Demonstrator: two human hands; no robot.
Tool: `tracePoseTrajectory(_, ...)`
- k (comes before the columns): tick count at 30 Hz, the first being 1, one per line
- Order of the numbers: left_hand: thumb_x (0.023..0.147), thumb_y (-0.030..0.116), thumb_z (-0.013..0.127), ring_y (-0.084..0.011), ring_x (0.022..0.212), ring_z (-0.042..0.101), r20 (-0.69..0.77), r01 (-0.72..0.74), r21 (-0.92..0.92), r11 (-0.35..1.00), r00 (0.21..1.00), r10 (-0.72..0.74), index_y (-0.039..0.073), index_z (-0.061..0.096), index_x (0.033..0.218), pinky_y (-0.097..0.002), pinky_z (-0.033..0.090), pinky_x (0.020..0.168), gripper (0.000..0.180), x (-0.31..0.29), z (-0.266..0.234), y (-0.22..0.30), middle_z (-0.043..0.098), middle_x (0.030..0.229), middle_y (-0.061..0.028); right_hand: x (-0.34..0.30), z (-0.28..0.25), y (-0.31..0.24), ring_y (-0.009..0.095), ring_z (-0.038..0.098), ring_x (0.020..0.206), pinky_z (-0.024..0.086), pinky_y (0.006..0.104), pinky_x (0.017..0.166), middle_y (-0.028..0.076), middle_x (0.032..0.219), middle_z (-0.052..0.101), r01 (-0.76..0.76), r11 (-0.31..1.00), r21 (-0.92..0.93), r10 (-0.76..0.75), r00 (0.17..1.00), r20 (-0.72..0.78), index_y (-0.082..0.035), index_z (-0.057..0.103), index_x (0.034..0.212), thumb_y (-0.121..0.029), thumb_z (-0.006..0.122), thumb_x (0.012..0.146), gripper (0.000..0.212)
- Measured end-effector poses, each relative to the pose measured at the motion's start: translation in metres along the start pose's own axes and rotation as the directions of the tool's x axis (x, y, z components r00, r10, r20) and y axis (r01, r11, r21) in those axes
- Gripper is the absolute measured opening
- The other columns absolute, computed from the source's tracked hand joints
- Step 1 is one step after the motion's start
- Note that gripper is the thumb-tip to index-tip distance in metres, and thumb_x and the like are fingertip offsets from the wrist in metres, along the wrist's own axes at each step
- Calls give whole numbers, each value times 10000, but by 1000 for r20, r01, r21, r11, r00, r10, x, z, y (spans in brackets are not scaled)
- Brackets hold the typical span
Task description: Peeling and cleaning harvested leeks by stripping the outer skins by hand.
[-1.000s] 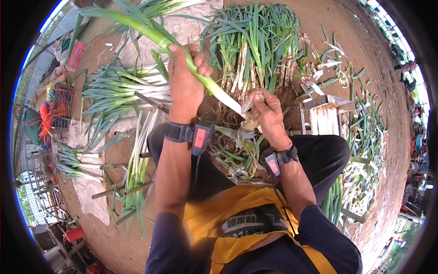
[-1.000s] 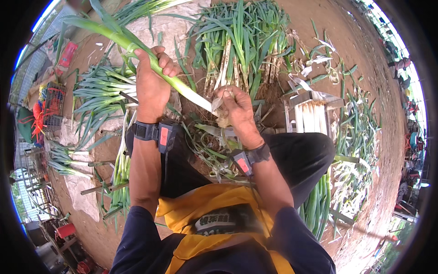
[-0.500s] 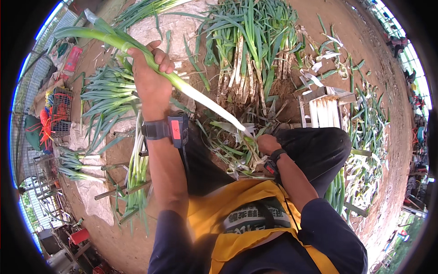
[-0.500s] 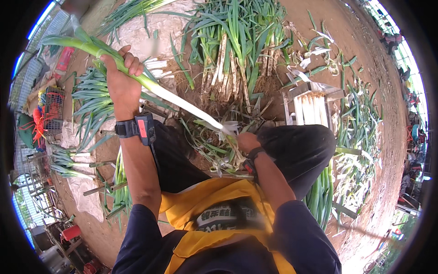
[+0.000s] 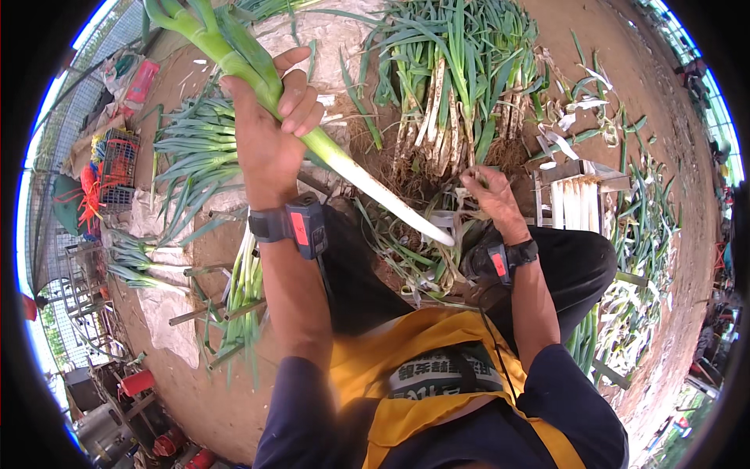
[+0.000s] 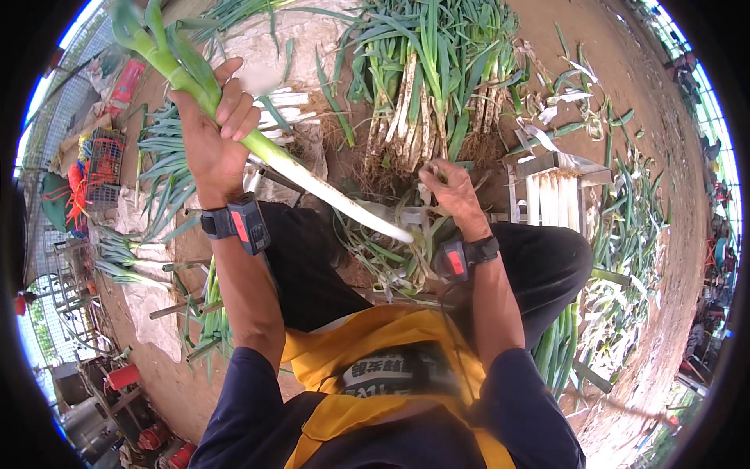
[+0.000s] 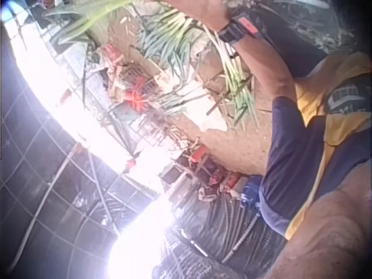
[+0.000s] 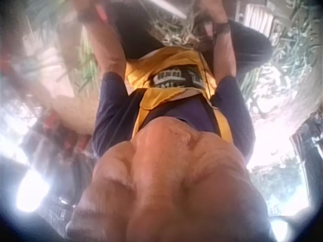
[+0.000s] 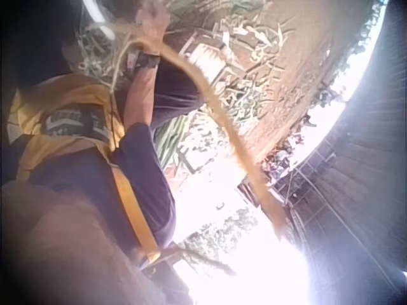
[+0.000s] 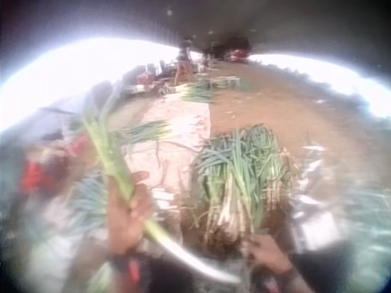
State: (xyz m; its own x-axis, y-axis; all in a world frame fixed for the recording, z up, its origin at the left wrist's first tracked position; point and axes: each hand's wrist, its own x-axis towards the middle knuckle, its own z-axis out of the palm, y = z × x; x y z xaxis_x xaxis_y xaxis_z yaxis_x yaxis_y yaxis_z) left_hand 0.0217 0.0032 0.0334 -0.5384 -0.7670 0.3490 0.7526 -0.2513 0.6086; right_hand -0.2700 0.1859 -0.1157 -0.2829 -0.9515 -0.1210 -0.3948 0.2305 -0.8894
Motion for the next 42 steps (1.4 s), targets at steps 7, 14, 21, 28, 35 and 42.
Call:
tracePoseTrajectory(7,908,742,326,-91,548,332,-84,71,-24,997,994,-72,-83,553,1063,-223,324,466,869,8,19,-19,387,699,8,-29,19,-129,100,499,719,450,265,708,31,836,622,290,932,215,-328,929,170,-22,668,1007,-77,752,815,217)
tracePoseTrajectory(14,908,746,295,-92,520,339,-65,170,-19,985,983,-171,-28,560,929,-221,295,394,818,10,23,-36,374,652,-2,-27,40,-146,315,651,732,496,366,691,154,810,666,449,893,-21,-441,884,158,6,665,891,-35,720,778,132)
tracePoseTrajectory(21,826,831,311,-85,525,366,-69,208,10,978,976,-206,-54,571,938,-218,313,406,929,13,25,-43,373,636,17,-34,39,-145,377,619,712,496,415,669,186,771,629,522,840,-146,-517,853,74,15,633,835,-2,658,745,95)
tracePoseTrajectory(28,872,767,345,-76,530,356,-75,171,7,985,983,-170,-60,567,952,-212,317,400,860,14,26,-54,381,647,17,-29,49,-143,375,612,683,492,411,639,193,730,605,546,783,-298,-568,823,17,-3,602,782,27,576,709,83)
tracePoseTrajectory(35,895,741,343,-81,543,350,-48,156,-38,987,986,-157,-50,581,970,-211,316,424,829,14,25,-54,378,648,18,-23,24,-123,257,624,635,481,347,631,172,725,626,302,951,-61,-299,953,44,27,624,840,-1,592,771,81)
tracePoseTrajectory(42,906,729,337,-86,541,348,-45,163,-70,984,985,-166,-53,585,971,-213,311,419,823,15,25,-53,378,644,14,-51,18,-132,328,660,729,499,350,695,166,811,677,373,920,-122,-356,924,142,28,661,893,-27,675,796,113)
